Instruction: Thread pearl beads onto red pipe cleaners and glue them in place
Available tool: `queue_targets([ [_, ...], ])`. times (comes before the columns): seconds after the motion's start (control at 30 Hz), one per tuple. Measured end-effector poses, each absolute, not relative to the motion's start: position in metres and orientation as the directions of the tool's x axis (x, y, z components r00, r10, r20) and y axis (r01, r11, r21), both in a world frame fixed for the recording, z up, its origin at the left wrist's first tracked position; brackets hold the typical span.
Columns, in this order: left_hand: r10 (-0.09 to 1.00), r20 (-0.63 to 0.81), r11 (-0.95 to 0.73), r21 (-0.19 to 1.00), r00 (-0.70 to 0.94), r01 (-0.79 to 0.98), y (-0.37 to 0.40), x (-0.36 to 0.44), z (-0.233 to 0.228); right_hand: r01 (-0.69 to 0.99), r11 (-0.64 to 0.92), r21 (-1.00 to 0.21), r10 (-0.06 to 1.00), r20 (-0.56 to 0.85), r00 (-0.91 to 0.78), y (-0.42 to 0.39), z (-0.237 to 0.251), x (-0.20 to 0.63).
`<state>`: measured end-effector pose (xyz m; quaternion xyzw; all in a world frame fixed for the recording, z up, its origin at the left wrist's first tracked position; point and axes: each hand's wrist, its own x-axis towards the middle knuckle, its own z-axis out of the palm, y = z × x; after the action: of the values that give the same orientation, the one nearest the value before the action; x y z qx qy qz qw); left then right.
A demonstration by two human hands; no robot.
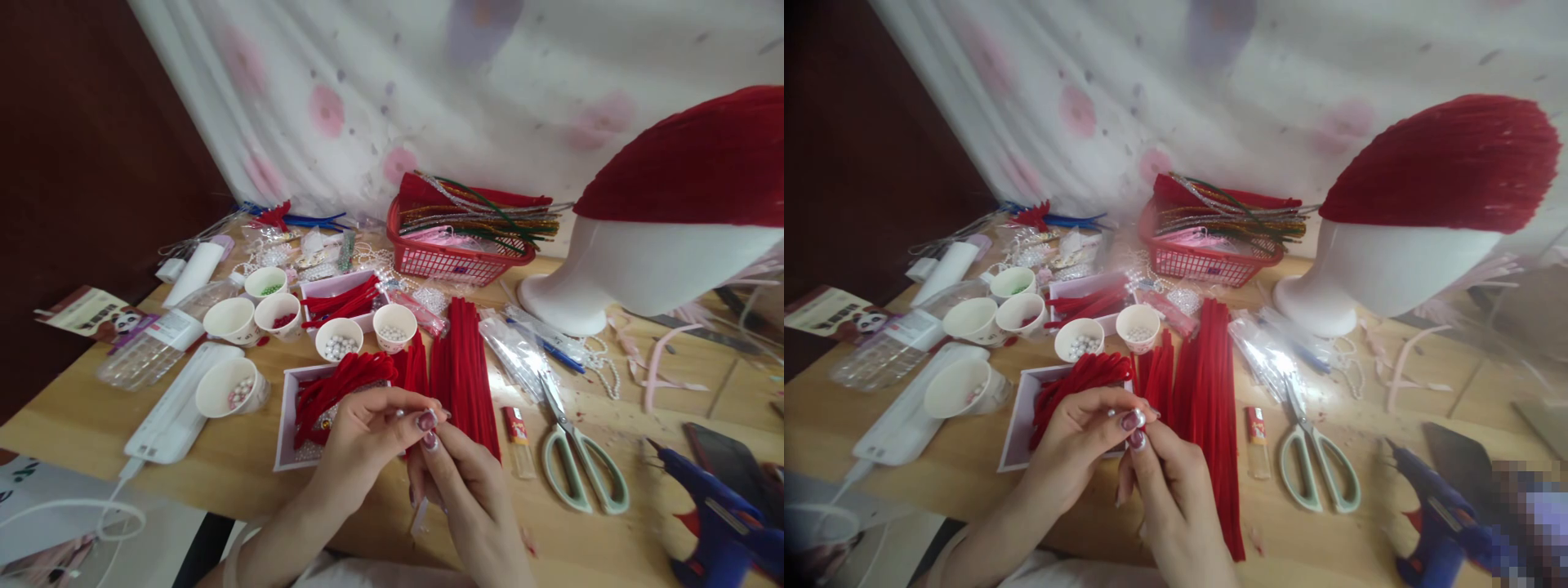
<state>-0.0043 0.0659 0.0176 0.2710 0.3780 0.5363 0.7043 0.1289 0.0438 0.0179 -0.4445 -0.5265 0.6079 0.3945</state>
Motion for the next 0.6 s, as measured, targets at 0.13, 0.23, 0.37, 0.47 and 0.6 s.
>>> queue_targets([
  [0.13, 0.952, -0.263, 0.306, 0.77, 0.158, -0.56, 0.0663, -0.0032, 0.0179, -0.015, -0.108, -0.994, 0.953, -0.099, -0.287, 0.0455, 0.018, 0.1279],
  [0.23, 0.95, -0.264, 0.312, 0.765, 0.168, -0.564, 0.0663, -0.0041, 0.018, -0.014, -0.114, -0.993, 0.954, -0.105, -0.282, 0.0443, 0.0183, 0.128],
  [0.37, 0.949, -0.265, 0.316, 0.763, 0.174, -0.564, 0.0662, -0.0064, 0.0183, 0.002, -0.119, -0.993, 0.951, -0.114, -0.286, 0.044, 0.0181, 0.1277],
  [0.47, 0.951, -0.241, 0.31, 0.726, 0.196, -0.613, 0.0665, -0.0084, 0.0178, -0.022, -0.117, -0.993, 0.96, -0.108, -0.257, 0.0458, 0.0174, 0.1264],
  [0.6, 0.95, -0.256, 0.309, 0.692, 0.178, -0.652, 0.0659, -0.0096, 0.016, -0.098, -0.111, -0.989, 0.972, -0.088, -0.217, 0.0474, 0.0166, 0.1247],
])
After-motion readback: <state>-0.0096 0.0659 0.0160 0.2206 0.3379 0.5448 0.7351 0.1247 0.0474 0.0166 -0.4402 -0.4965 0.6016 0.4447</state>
